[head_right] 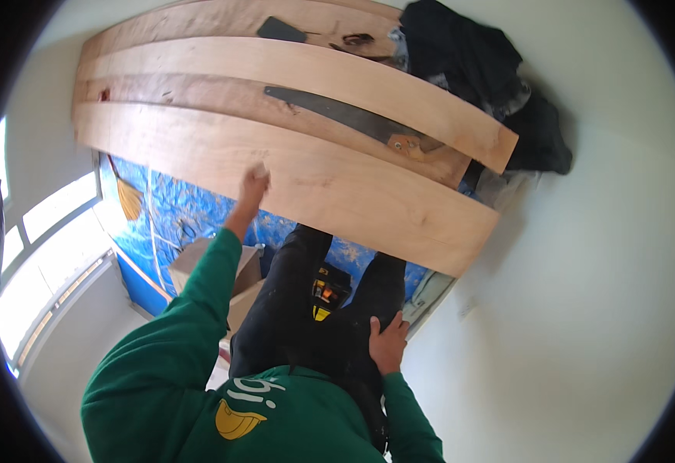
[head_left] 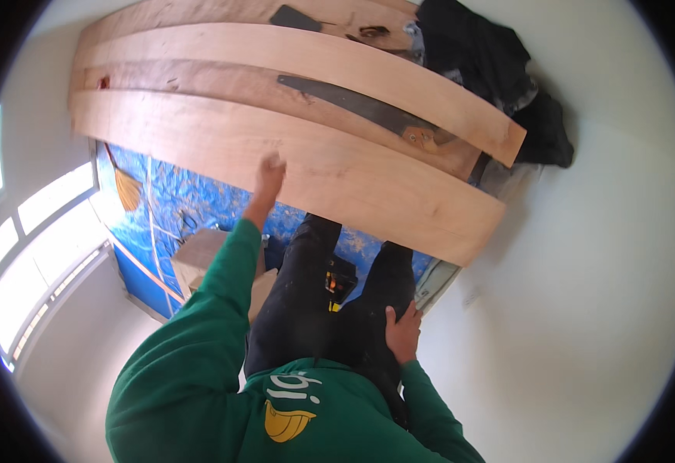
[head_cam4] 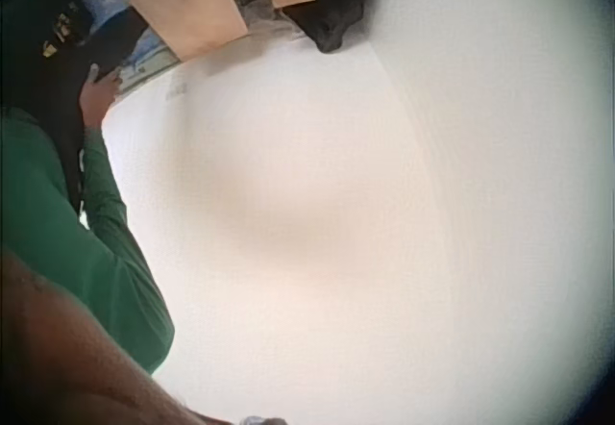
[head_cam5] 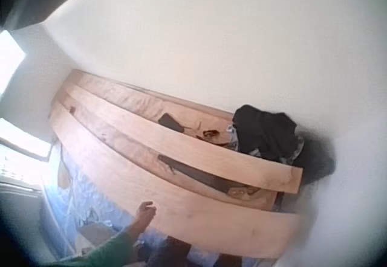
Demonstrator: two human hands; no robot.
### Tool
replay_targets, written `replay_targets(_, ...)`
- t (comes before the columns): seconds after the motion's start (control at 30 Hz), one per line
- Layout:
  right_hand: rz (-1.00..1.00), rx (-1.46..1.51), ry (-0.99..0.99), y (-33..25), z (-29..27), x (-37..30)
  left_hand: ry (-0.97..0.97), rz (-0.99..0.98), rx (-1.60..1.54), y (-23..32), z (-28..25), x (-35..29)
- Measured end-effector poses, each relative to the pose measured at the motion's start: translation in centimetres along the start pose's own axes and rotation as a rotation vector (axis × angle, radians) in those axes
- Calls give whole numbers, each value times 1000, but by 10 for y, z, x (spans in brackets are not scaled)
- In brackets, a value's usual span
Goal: The person installs wooden planks on a wall using a cordless drill. They position the planks, drill screws to secure them, and use a hand saw to cut a plank to fit.
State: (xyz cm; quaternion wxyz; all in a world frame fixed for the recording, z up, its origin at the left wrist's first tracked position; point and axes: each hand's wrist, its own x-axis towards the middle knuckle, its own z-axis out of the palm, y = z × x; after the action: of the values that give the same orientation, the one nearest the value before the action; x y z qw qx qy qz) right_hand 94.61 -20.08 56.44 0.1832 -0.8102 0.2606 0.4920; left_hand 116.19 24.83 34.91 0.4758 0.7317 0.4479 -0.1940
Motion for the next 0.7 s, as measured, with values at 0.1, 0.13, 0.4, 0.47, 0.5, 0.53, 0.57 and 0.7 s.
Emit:
replay_targets(0.1,-168,-106,113,3,-21,11,-135,-189,164,-131,-24,-111)
replay_targets(0.13,-194,-170,33,5,-30,15,-145,-200,101,-169,-36,-149)
replay_targets(0.4,-441,-752,-127,24,-109,53,247,-556,-879,-410,-6,-422)
replay_targets(0.47,-547,-849,-178,28,-115,59,340,-650,-937,-436,36,-451)
replay_targets(0.5,-570,-889,-199,29,-114,60,329,-742,-846,-439,62,-462)
replay_targets(0.53,-531,-981,-165,30,-110,62,302,-874,-769,-439,88,-470)
replay_targets(0.57,-601,-951,-221,31,-105,63,223,-863,-749,-435,112,-471)
replay_targets(0.7,-691,-1004,-148,34,-72,64,371,-918,-1181,-417,182,-423)
